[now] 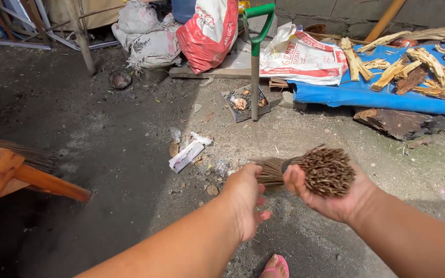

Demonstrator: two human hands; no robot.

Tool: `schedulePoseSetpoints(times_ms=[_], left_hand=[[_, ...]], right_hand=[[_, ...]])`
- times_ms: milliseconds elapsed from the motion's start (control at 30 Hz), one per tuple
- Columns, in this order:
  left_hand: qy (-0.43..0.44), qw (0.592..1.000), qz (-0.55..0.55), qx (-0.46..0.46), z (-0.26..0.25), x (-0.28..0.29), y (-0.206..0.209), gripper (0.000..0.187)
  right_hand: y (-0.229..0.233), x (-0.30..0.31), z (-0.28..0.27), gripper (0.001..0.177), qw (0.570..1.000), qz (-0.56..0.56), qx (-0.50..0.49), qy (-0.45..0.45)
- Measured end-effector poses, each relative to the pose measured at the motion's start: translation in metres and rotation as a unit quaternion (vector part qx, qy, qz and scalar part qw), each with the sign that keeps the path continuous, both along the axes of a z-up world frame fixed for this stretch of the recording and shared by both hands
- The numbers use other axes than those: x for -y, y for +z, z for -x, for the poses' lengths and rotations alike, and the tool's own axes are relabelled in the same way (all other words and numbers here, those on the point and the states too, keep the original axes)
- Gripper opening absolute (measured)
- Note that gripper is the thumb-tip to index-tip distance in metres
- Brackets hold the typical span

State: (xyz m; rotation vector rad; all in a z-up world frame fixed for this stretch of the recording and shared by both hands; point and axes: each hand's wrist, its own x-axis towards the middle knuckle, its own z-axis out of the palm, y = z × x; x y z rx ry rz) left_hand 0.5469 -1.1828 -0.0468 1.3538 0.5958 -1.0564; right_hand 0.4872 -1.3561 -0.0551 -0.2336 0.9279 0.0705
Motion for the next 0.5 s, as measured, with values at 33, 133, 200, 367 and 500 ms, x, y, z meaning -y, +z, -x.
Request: schedulePoseSetpoints(times_ms=[33, 133, 200, 367, 500], left_hand=[[0.002, 1.000, 0.008, -0.007, 0.002, -0.007, -0.004, 0.038], [0.012, 1.000, 0.025, -0.007, 0.011, -0.027, -0.019, 0.037], [0.020, 0.999, 0.039, -0.014, 0.020, -0.039, -0.030, 0.036], [0.055, 0.998, 0.024, -0.031, 0.035, -0.085, -0.038, 0.031], [0.137, 0.990, 0.001, -0.018, 0.023, -0.128, -0.037, 0.029]], right_hand=[[0.002, 0.011, 0.017, 0.033, 1.000, 0.008, -0.007, 0.002], [0.016, 0.022, 0.055, 0.048, 0.994, -0.078, 0.082, 0.008], [0.033, 0.001, 0.062, 0.049, 0.999, -0.006, 0.036, 0.000], [0.024, -0.073, 0.031, 0.030, 0.987, 0.125, -0.089, -0.054], [0.023, -0.102, -0.006, 0.040, 0.979, 0.042, -0.114, -0.166]])
